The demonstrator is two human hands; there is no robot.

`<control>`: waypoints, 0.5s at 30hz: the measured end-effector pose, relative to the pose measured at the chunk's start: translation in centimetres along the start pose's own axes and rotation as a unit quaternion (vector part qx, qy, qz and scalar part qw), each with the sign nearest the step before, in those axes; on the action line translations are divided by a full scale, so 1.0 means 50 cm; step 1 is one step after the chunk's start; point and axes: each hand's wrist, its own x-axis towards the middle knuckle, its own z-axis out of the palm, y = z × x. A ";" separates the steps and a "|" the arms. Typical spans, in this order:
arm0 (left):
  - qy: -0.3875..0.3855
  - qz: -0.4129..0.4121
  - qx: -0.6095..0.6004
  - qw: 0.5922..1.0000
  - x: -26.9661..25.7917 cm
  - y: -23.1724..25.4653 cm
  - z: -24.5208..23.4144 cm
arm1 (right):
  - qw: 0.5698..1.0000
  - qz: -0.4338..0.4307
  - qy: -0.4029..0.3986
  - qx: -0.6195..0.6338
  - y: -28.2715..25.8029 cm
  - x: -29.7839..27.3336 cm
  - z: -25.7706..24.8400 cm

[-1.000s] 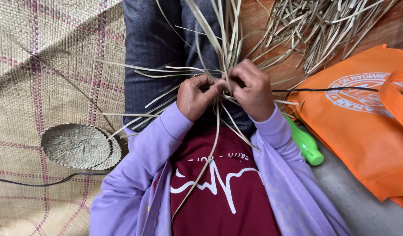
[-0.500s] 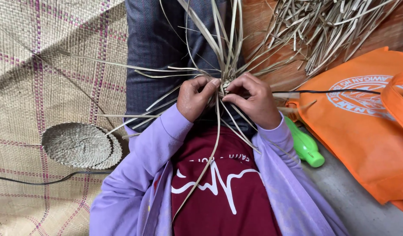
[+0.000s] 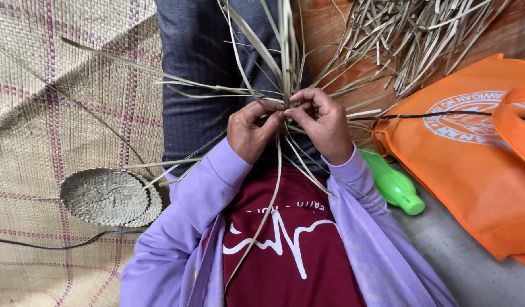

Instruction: A person sitting on a floor mat is weaving dried plant fibers into a circular pattern, likely the base of a basket or hat.

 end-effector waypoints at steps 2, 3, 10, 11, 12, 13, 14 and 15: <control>-0.001 0.009 0.003 1.000 -0.001 -0.003 0.001 | 1.000 -0.004 0.005 -0.003 0.011 0.000 0.001; 0.001 0.017 0.006 1.000 -0.001 -0.005 0.001 | 1.000 -0.008 0.007 -0.007 0.016 0.001 0.002; -0.009 -0.040 0.001 0.999 -0.005 -0.039 0.006 | 0.990 -0.118 0.006 -0.075 0.023 0.006 -0.001; -0.010 -0.079 -0.025 0.997 -0.004 -0.055 0.007 | 0.985 -0.160 -0.005 -0.062 0.051 0.004 -0.002; -0.011 -0.118 -0.051 0.992 -0.005 -0.072 0.009 | 0.978 -0.201 -0.017 -0.050 0.078 0.003 -0.004; -0.011 -0.117 -0.051 0.992 -0.003 -0.074 0.009 | 0.978 -0.201 -0.016 -0.050 0.072 -0.001 -0.013; -0.014 -0.134 -0.066 0.989 -0.002 -0.077 0.009 | 0.976 -0.208 -0.054 -0.038 0.065 -0.005 -0.021; -0.018 -0.151 -0.081 0.985 -0.002 -0.079 0.008 | 0.972 -0.214 -0.091 -0.026 0.058 -0.009 -0.029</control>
